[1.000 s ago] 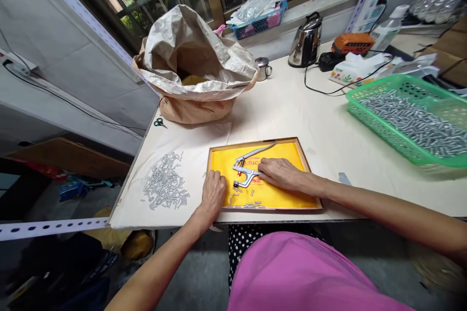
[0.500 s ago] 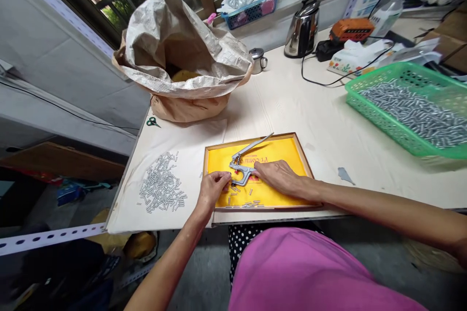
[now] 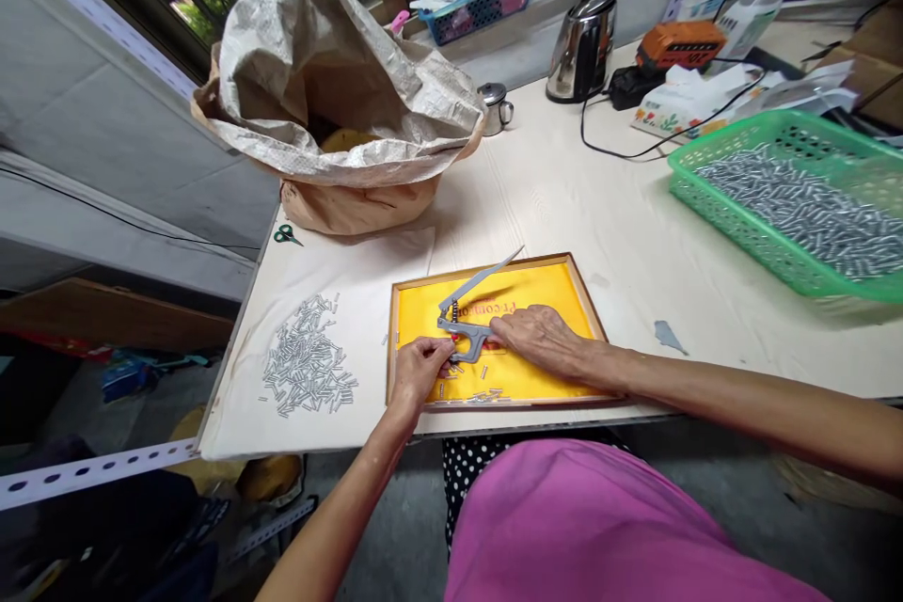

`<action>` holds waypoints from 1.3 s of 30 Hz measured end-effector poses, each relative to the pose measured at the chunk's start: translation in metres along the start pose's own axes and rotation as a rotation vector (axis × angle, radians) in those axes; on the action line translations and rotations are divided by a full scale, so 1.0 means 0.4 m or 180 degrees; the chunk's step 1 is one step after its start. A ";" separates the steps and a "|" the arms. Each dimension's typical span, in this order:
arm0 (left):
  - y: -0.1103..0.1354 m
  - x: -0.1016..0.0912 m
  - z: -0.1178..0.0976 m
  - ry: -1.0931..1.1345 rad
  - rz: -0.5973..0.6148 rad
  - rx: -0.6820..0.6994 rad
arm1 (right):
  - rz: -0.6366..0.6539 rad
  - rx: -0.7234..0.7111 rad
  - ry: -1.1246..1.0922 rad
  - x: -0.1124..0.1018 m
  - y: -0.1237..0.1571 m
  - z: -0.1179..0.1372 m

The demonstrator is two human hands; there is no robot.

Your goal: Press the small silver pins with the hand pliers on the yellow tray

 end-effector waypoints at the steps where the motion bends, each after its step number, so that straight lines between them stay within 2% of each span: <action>1: -0.003 -0.001 -0.002 -0.0099 0.0044 -0.0030 | 0.0007 -0.0034 0.0017 0.000 -0.001 -0.002; 8: -0.017 0.006 -0.025 -0.0468 0.0580 -0.0572 | 0.0245 -0.0177 0.0256 0.012 -0.017 -0.024; 10: -0.017 0.008 -0.030 -0.0469 0.0626 -0.0677 | 0.0137 -0.0298 0.0345 -0.001 -0.020 -0.027; 15: -0.018 0.011 -0.034 -0.0470 0.0671 -0.0785 | -0.0510 -0.0493 0.0334 -0.073 -0.016 -0.048; 17: -0.019 0.009 -0.033 -0.0489 0.0663 -0.0793 | -0.0550 -0.0490 0.0371 -0.095 -0.019 -0.061; 22: -0.016 0.010 -0.035 -0.0531 0.0632 -0.0812 | -0.0336 -0.0208 0.0663 -0.127 -0.039 -0.079; 27: -0.011 0.013 -0.043 -0.0554 0.0547 -0.0834 | 0.0072 -0.0022 0.0737 -0.120 -0.050 -0.072; 39: -0.005 0.015 -0.041 -0.0497 0.0457 -0.0922 | 0.0170 0.0194 0.0148 -0.109 -0.019 -0.060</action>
Point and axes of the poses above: each hand's wrist, its own y-axis away from the middle knuckle, its own x-axis out of the palm, z = x × y, the point moved 4 cm from there along -y, towards the middle knuckle, and after that the axes turned 12 degrees about z, right-handed, at the moved point
